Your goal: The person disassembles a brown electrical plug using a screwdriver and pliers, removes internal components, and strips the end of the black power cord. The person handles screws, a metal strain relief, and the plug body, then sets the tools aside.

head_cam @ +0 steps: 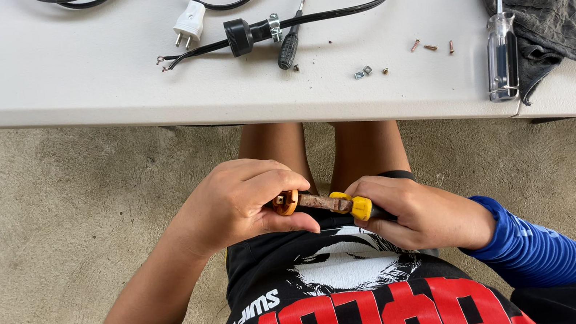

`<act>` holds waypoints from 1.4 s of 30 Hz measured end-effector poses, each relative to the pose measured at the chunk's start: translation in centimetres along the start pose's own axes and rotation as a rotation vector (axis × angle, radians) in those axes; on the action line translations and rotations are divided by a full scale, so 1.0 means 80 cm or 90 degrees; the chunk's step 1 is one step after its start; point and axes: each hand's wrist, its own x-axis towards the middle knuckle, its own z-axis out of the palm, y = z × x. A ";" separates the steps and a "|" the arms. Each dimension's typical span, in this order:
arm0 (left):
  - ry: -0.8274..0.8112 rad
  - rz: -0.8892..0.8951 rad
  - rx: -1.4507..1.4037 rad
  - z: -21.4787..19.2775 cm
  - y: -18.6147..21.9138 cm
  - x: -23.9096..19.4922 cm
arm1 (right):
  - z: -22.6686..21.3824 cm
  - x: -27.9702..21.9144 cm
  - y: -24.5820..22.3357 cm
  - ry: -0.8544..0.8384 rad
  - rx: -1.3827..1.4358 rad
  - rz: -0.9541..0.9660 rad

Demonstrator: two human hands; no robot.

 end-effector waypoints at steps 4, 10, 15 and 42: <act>0.000 0.007 0.006 0.001 -0.002 -0.002 | 0.001 0.002 0.003 0.000 -0.003 -0.009; -0.006 -0.002 0.012 0.006 -0.006 -0.004 | 0.002 0.001 0.010 0.006 -0.010 -0.018; 0.000 0.023 0.026 0.008 -0.011 -0.006 | 0.004 0.003 0.013 -0.019 0.040 0.127; -0.127 0.146 0.114 0.045 0.015 -0.028 | 0.009 -0.017 0.012 -0.207 0.030 0.114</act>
